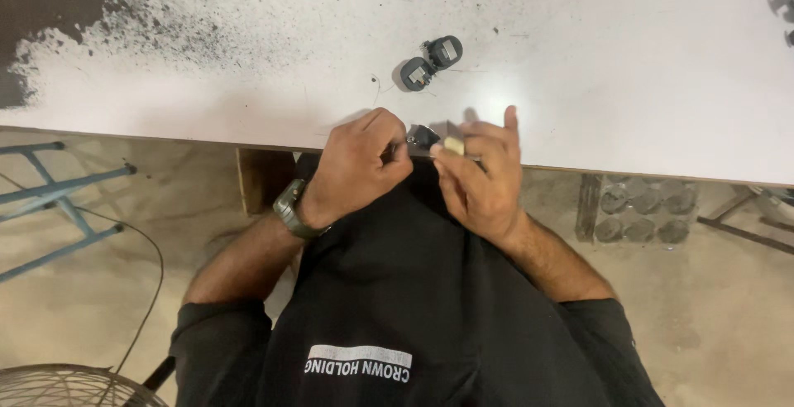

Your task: The person uses a small tool to scrape or clean the edges of small black mechanical parts on a white table. They repeatedly pick up parts, work on them, and place them down, gradually accumulating a pile of finished pieces.

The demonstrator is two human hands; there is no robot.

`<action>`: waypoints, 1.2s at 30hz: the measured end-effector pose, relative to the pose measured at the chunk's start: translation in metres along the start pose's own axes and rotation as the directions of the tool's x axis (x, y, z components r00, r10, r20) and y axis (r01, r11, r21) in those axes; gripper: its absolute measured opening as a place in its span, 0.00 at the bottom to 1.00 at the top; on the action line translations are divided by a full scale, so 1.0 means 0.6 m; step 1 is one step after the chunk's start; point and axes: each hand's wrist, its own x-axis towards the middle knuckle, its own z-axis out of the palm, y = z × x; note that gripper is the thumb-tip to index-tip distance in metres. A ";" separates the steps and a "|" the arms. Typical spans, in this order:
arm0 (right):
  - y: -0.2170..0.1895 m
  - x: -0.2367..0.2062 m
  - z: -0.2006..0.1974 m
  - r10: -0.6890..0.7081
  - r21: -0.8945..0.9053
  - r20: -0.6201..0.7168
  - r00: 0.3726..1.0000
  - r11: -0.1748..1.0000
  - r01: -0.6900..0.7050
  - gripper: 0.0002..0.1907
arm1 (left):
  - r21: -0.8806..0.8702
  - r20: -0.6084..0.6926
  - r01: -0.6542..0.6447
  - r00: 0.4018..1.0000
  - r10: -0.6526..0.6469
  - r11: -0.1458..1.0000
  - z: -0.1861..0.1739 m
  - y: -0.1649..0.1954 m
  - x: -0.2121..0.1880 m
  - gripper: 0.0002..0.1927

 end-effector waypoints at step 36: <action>-0.013 0.024 0.006 0.234 -0.152 0.132 0.963 0.965 -0.214 0.29 | 0.223 0.074 -0.111 0.993 0.097 0.969 -0.014 -0.008 0.024 0.11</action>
